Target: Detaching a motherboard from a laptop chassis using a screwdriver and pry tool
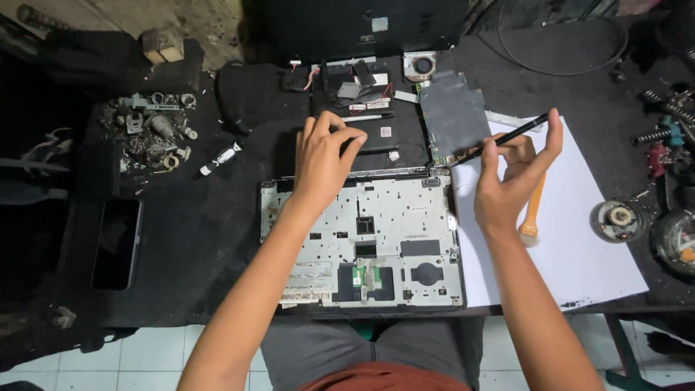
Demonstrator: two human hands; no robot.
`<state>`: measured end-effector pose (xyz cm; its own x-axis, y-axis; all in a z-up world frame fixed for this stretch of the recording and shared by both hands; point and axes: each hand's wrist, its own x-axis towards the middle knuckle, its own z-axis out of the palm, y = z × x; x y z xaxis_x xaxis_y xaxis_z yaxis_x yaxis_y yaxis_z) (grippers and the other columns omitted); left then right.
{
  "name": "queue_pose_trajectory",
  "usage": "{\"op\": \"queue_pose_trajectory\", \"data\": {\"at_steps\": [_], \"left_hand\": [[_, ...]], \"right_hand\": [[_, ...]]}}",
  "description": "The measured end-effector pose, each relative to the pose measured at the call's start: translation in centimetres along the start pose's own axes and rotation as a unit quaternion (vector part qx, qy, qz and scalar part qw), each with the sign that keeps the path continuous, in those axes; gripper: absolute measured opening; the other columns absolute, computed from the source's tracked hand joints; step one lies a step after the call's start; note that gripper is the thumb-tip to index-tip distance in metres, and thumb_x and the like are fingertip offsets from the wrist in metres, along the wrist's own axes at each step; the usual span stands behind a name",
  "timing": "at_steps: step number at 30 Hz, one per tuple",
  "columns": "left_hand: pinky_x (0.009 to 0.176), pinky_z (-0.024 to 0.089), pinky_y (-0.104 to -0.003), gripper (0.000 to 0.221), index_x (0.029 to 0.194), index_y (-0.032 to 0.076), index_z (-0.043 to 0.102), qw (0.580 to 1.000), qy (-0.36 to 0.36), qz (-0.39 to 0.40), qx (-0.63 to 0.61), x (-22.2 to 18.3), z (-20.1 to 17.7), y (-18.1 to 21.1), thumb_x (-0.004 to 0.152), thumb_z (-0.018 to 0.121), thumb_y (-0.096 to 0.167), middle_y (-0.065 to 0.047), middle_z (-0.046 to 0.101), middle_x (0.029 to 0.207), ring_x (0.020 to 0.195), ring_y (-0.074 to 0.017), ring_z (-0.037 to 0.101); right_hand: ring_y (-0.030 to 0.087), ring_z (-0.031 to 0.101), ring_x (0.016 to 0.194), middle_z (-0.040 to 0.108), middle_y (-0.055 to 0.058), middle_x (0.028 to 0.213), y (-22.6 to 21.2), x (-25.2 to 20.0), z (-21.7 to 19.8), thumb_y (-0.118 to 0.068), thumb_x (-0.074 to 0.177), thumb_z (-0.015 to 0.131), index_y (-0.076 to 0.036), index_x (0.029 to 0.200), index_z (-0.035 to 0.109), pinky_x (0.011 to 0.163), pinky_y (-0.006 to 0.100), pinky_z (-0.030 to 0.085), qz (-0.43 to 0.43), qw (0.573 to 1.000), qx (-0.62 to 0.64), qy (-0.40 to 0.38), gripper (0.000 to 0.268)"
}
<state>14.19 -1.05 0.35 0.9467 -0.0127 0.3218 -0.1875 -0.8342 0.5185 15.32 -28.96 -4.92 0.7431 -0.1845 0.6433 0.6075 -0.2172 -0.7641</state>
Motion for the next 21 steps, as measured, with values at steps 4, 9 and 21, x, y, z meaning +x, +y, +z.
{"op": "queue_pose_trajectory", "data": {"at_steps": [4, 9, 21], "left_hand": [[0.082, 0.044, -0.044, 0.013, 0.098, 0.017, 0.079, 1.0, -0.008, 0.023, 0.016, -0.1, 0.7, -0.3, 0.098, 0.069, 0.025, -0.003, 0.056, 0.103, 0.099, -0.0285, 0.054], [0.082, 0.045, -0.043, 0.015, 0.105, 0.012, 0.079, 1.0, 0.005, 0.029, 0.009, -0.1, 0.9, -0.5, 0.1, 0.067, 0.021, -0.004, 0.055, 0.106, 0.099, -0.0274, 0.053], [0.112, 0.032, -0.056, 0.038, 0.135, 0.01, 0.06, 0.996, -0.08, -0.02, -0.047, -12.0, -6.3, 0.6, 0.098, 0.064, 0.02, -0.014, 0.042, 0.147, 0.139, -0.0388, 0.039]], "right_hand": [[0.027, 0.069, 0.098, 0.064, 0.018, 0.105, -0.3, 0.0, 0.0, 0.01, 0.113, 0.061, -0.018, 0.169, 0.018, 0.095, 0.039, 0.061, 0.002, 1.0, -0.005, -0.004, 0.076], [0.026, 0.069, 0.097, 0.064, 0.018, 0.105, -0.4, 0.1, 0.1, 0.009, 0.113, 0.062, -0.019, 0.169, 0.019, 0.095, 0.039, 0.06, 0.003, 1.0, -0.011, -0.007, 0.076], [0.026, 0.063, 0.082, 0.057, 0.017, 0.103, -2.3, 0.0, 0.3, 0.006, 0.116, 0.062, -0.02, 0.162, 0.018, 0.085, 0.038, 0.057, -0.013, 0.997, -0.07, -0.021, 0.069]]}}
